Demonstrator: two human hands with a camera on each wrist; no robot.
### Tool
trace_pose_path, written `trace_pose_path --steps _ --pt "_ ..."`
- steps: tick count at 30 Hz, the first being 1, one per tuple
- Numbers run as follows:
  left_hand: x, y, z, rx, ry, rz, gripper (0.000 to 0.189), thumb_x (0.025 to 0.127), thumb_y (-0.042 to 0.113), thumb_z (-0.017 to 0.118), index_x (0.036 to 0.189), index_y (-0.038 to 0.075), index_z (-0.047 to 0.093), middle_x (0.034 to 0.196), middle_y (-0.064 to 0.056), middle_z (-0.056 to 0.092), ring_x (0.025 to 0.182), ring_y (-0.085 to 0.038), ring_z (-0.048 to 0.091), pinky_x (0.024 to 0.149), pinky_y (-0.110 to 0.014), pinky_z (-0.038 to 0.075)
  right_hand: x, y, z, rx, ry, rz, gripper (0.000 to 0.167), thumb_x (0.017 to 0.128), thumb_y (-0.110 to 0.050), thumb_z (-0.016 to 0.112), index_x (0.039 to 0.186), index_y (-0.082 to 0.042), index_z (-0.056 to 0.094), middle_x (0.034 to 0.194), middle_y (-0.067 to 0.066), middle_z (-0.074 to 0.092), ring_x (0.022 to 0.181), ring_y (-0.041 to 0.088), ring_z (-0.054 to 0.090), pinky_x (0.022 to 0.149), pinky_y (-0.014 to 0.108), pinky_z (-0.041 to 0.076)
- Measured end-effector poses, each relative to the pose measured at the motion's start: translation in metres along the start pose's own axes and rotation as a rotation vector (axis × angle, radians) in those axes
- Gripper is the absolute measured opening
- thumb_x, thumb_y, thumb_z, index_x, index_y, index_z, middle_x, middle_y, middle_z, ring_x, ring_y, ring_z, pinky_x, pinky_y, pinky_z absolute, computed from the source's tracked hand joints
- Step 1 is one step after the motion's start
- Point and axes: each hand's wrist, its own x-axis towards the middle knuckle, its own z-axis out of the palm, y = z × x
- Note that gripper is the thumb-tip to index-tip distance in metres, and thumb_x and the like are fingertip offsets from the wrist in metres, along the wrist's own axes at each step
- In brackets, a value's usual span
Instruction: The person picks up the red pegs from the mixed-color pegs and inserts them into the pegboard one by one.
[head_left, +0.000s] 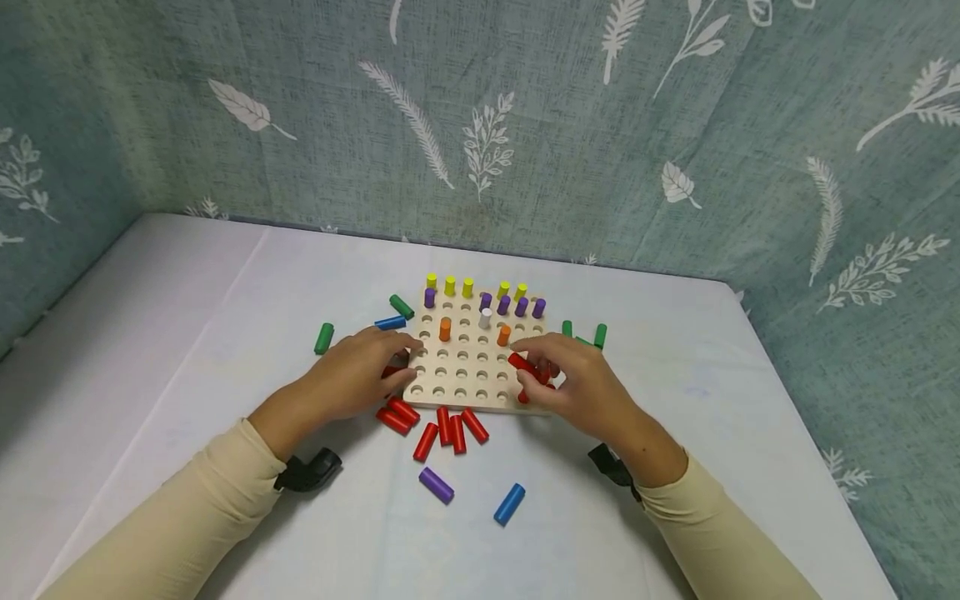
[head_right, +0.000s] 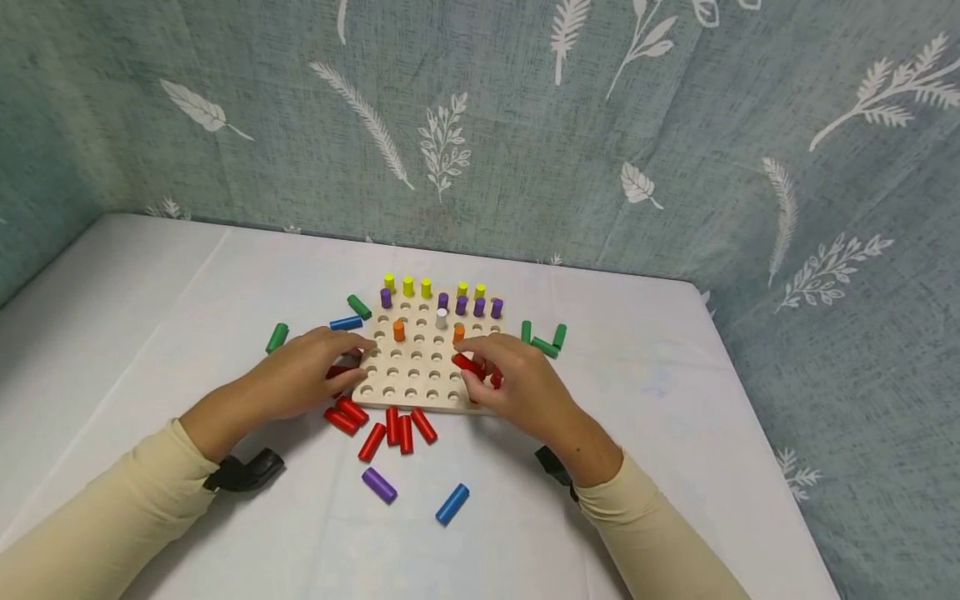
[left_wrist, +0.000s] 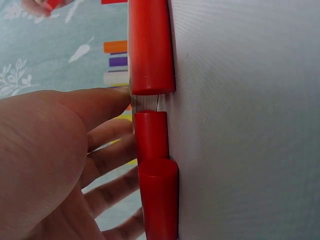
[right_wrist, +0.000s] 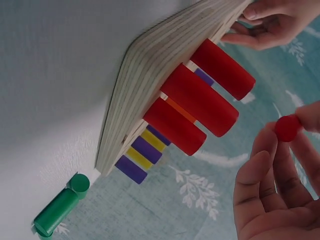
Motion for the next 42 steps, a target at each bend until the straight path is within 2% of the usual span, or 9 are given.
trace_pose_path --steps 3,9,15,22,27,33,42 --pt "0.0 0.0006 -0.0004 0.0 -0.006 -0.007 0.044 0.092 0.028 0.073 0.131 0.01 0.064 0.125 -0.011 0.067 0.121 -0.031 0.06 0.102 -0.052 0.05 -0.0006 0.0 -0.0001 -0.022 -0.004 -0.006 0.035 0.086 -0.009 0.077 0.12 -0.008 0.071 0.09 0.001 0.067 0.077 0.015 0.059 0.066 0.03 0.058" --pt "0.0005 0.0012 -0.0009 0.0 -0.011 -0.021 0.044 0.092 0.028 0.073 0.132 0.011 0.063 0.125 -0.011 0.067 0.122 -0.031 0.059 0.102 -0.053 0.05 0.0 0.0004 0.0007 -0.045 0.03 -0.02 0.033 0.085 -0.009 0.078 0.118 -0.007 0.072 0.098 0.004 0.072 0.079 0.014 0.062 0.067 0.03 0.059" --pt "0.0011 0.0017 -0.001 0.003 -0.017 -0.027 0.045 0.092 0.029 0.073 0.133 0.011 0.063 0.124 -0.01 0.068 0.121 -0.03 0.059 0.102 -0.053 0.05 0.0007 0.0008 0.0016 -0.041 0.055 0.016 0.033 0.084 -0.009 0.079 0.116 -0.005 0.071 0.101 0.005 0.073 0.08 0.013 0.062 0.067 0.03 0.058" --pt "0.0021 0.0006 -0.0009 0.0 -0.016 -0.022 0.046 0.092 0.029 0.073 0.133 0.011 0.062 0.125 -0.01 0.067 0.122 -0.031 0.059 0.103 -0.053 0.049 0.0024 0.0018 0.0028 -0.031 0.062 0.036 0.033 0.084 -0.008 0.08 0.114 -0.003 0.067 0.093 0.004 0.072 0.08 0.016 0.064 0.066 0.03 0.058" --pt "0.0018 0.0006 -0.001 0.002 -0.015 -0.02 0.046 0.093 0.029 0.072 0.133 0.011 0.062 0.127 -0.011 0.067 0.123 -0.032 0.058 0.103 -0.054 0.048 0.0026 0.0024 0.0045 -0.031 0.058 0.04 0.033 0.084 -0.007 0.079 0.114 -0.003 0.066 0.099 0.006 0.073 0.082 0.017 0.066 0.065 0.031 0.059" --pt "0.001 0.0007 -0.001 0.008 -0.011 -0.019 0.046 0.093 0.029 0.072 0.133 0.011 0.062 0.128 -0.012 0.066 0.126 -0.033 0.057 0.105 -0.055 0.047 0.0031 0.0028 0.0064 -0.035 0.059 0.041 0.03 0.086 -0.01 0.078 0.113 -0.002 0.066 0.104 0.007 0.073 0.088 0.017 0.068 0.076 0.03 0.06" --pt "0.0012 0.0003 -0.0007 0.007 -0.008 -0.009 0.046 0.092 0.029 0.073 0.133 0.01 0.063 0.128 -0.012 0.066 0.124 -0.032 0.058 0.104 -0.054 0.048 0.0029 0.0025 0.0083 -0.02 0.021 0.098 0.027 0.09 -0.01 0.074 0.115 -0.007 0.065 0.111 0.005 0.072 0.097 0.017 0.068 0.085 0.035 0.06"
